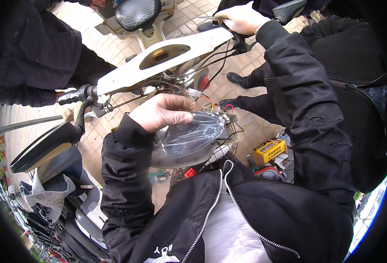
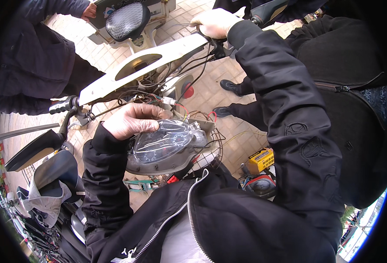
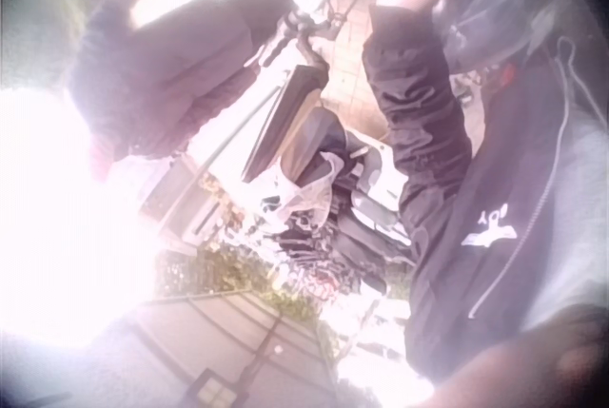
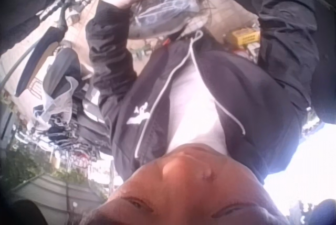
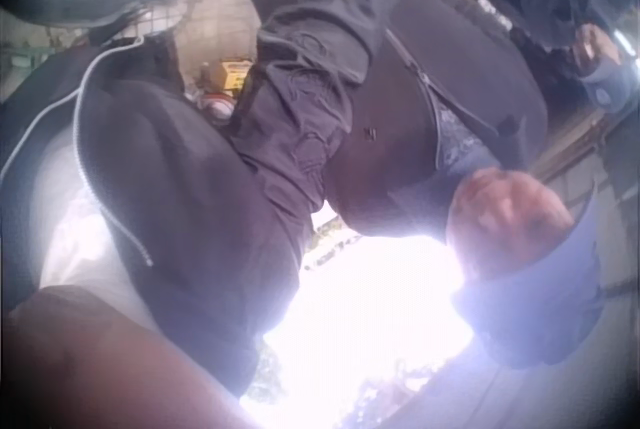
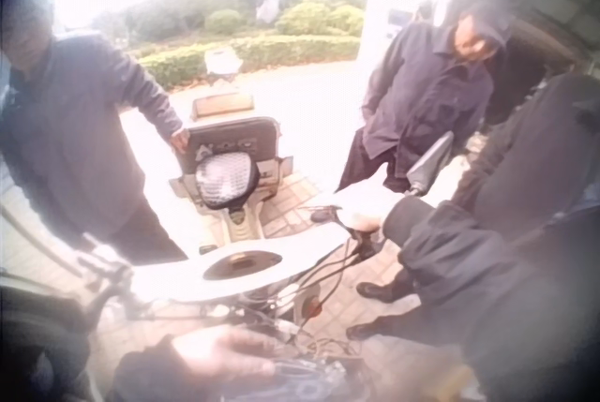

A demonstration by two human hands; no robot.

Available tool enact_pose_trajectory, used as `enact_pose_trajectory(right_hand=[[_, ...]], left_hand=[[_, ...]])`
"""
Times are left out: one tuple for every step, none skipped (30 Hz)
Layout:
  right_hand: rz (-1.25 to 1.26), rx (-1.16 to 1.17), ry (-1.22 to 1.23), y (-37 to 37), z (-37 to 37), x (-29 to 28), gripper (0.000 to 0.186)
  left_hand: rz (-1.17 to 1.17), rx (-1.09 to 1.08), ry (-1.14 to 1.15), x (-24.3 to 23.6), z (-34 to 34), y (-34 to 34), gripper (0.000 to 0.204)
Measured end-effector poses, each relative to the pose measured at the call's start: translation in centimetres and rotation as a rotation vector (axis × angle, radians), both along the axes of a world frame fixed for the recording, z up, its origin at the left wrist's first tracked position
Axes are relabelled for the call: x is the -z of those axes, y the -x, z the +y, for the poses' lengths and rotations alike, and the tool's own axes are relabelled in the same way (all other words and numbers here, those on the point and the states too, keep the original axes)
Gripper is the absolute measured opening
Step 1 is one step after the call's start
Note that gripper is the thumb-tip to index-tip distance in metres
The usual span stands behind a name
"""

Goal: The person uses a multimeter to test continuity on wires near the scooter's handlebar. They then connect a new wiring harness to the scooter's internal wiring and secure the connections with tape.

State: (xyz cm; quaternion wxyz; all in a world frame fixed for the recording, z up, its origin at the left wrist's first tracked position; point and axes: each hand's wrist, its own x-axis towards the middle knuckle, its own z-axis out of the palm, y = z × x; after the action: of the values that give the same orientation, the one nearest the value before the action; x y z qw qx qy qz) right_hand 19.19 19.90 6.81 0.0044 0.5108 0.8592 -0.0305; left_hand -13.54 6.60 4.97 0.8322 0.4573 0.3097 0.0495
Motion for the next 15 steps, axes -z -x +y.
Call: enact_pose_trajectory(right_hand=[[0.007,0.013,0.038,0.0,0.1,-0.1,0.031],[0.020,0.036,0.073,0.0,0.2,-0.1,0.032],[0.002,0.032,0.065,0.0,0.2,-0.1,0.032],[-0.008,0.038,0.055,0.0,0.2,-0.1,0.032],[-0.015,0.045,0.058,0.0,0.2,0.0,0.031],[-0.021,0.050,0.049,0.0,0.2,0.0,0.031],[-0.023,0.057,0.054,0.0,0.3,0.1,0.031],[-0.024,0.064,0.058,-0.1,0.3,0.2,0.031],[-0.035,0.060,0.043,-0.1,0.4,0.4,0.031],[-0.045,0.056,0.028,0.0,0.5,0.6,0.031],[-0.056,0.051,0.013,-0.1,0.6,0.7,0.031],[-0.057,0.049,0.009,-0.1,0.7,0.8,0.031],[-0.058,0.046,0.003,-0.2,0.7,0.9,0.031],[-0.059,0.044,-0.002,-0.3,0.8,1.0,0.031],[-0.040,0.044,0.011,-0.4,0.8,0.9,0.031]], left_hand=[[0.010,0.010,-0.013,0.0,0.1,0.0,0.036],[0.021,0.022,-0.030,0.0,0.1,0.0,0.036],[0.013,0.021,-0.020,0.0,0.1,-0.1,0.036],[0.008,0.022,-0.012,0.0,0.1,-0.1,0.036],[-0.006,0.026,-0.006,0.0,0.1,-0.1,0.036],[-0.004,0.020,-0.004,-0.1,0.1,-0.1,0.036],[-0.010,0.017,-0.002,-0.1,0.1,-0.1,0.036],[-0.015,0.014,-0.002,-0.1,0.0,-0.1,0.036],[-0.002,0.016,-0.013,0.0,0.0,-0.1,0.036],[0.010,0.019,-0.024,0.0,0.0,-0.1,0.036],[0.020,0.019,-0.042,0.0,0.0,-0.1,0.036],[0.031,0.020,-0.030,0.1,0.0,-0.1,0.036],[0.038,0.019,-0.025,0.1,0.0,-0.1,0.036],[0.039,0.021,-0.022,0.1,0.0,-0.1,0.036],[0.029,0.021,-0.014,0.1,0.0,-0.1,0.037]])
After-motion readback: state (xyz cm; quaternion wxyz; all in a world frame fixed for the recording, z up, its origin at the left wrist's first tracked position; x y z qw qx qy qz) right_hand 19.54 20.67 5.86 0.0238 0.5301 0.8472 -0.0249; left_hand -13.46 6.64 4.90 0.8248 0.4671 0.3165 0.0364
